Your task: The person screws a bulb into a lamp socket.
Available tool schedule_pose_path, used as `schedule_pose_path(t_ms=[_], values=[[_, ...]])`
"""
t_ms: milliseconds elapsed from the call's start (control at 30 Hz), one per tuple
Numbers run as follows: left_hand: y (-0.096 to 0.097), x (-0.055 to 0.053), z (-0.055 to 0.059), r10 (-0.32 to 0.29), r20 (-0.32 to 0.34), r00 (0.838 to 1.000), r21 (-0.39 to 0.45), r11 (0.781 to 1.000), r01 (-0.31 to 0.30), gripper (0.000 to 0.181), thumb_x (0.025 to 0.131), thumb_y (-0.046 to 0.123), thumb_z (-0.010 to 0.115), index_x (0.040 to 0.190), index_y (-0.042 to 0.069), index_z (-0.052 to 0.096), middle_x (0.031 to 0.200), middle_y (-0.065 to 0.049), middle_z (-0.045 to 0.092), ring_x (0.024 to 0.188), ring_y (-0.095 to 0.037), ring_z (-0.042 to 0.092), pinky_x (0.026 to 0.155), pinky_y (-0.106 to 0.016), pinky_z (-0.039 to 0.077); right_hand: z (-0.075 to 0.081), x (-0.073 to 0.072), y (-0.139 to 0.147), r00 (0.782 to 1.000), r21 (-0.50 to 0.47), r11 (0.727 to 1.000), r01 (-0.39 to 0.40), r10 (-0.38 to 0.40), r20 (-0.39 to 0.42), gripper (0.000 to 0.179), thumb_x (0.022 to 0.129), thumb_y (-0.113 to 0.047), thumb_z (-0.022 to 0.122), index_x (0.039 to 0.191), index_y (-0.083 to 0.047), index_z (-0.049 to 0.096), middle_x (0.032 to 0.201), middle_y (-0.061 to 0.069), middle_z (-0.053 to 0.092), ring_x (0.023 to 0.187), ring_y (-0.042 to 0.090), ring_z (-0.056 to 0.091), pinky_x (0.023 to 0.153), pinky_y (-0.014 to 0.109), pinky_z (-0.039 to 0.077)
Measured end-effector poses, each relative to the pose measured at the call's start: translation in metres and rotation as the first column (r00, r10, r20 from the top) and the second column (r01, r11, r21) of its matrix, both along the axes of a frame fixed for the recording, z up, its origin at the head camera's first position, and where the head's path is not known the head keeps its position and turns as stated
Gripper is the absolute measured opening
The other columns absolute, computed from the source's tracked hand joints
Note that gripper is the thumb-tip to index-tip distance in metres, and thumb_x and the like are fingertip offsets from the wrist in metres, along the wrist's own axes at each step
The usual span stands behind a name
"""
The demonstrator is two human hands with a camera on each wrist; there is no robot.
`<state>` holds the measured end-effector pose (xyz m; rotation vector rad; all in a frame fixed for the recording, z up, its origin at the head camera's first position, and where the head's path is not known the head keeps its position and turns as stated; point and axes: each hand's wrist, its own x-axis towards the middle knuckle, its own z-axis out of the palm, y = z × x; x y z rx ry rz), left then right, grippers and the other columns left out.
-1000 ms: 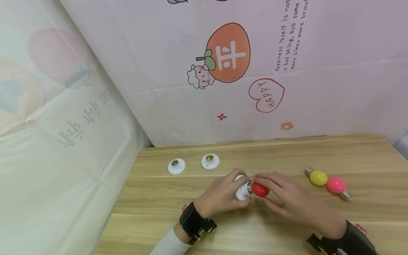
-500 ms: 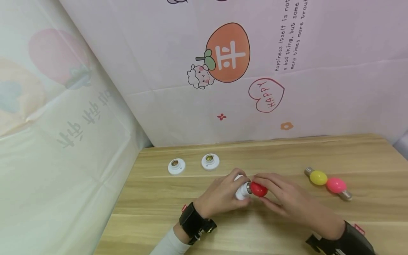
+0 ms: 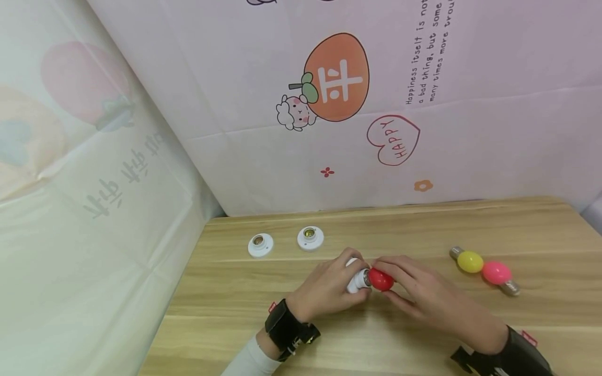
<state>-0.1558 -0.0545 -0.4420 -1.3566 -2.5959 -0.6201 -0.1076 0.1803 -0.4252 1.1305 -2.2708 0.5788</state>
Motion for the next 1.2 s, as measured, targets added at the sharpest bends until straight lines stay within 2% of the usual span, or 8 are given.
schedule_pose_path(t_ms=[233, 567, 900, 1200], values=[[-0.0009, 0.0008, 0.0001, 0.008, 0.003, 1.000, 0.004, 1.000, -0.008, 0.035, 0.087, 0.036, 0.064, 0.118, 0.023, 0.057, 0.117, 0.008, 0.045, 0.077, 0.002, 0.048, 0.058, -0.007, 0.039, -0.0003, 0.0017, -0.0001, 0.999, 0.005, 1.000, 0.027, -0.028, 0.037, 0.051, 0.096, -0.047, 0.054, 0.127, -0.007, 0.058, 0.122, 0.002, 0.060, 0.107, 0.017, 0.059, 0.082, 0.038, 0.055], [0.0013, 0.0022, -0.0011, 0.010, 0.006, 1.000, 0.005, 1.000, -0.010, 0.034, 0.084, 0.035, 0.066, 0.115, 0.023, 0.058, 0.117, 0.008, 0.046, 0.075, 0.003, 0.047, 0.056, -0.006, 0.039, -0.0012, 0.0025, -0.0020, 0.998, -0.028, 0.998, 0.052, -0.052, 0.022, 0.053, 0.085, -0.046, 0.070, 0.122, -0.010, 0.061, 0.112, -0.002, 0.064, 0.096, 0.009, 0.061, 0.075, 0.029, 0.057], [0.0017, 0.0025, -0.0025, 0.011, 0.013, 1.000, -0.003, 1.000, -0.011, 0.033, 0.084, 0.035, 0.066, 0.114, 0.023, 0.058, 0.118, 0.008, 0.045, 0.075, 0.002, 0.047, 0.057, -0.006, 0.039, -0.0012, 0.0035, -0.0016, 0.994, -0.002, 0.996, 0.084, -0.084, 0.069, 0.054, 0.083, -0.046, 0.072, 0.121, -0.009, 0.061, 0.110, 0.000, 0.066, 0.095, 0.012, 0.063, 0.075, 0.031, 0.057], [0.0019, 0.0050, 0.0002, 0.016, 0.010, 1.000, -0.020, 1.000, -0.016, 0.032, 0.084, 0.036, 0.066, 0.112, 0.023, 0.058, 0.118, 0.009, 0.045, 0.075, 0.002, 0.047, 0.056, -0.007, 0.039, -0.0022, 0.0040, -0.0017, 0.993, -0.005, 0.995, 0.100, -0.100, 0.070, 0.056, 0.079, -0.044, 0.075, 0.120, -0.008, 0.061, 0.107, 0.001, 0.067, 0.090, 0.010, 0.063, 0.072, 0.030, 0.057]])
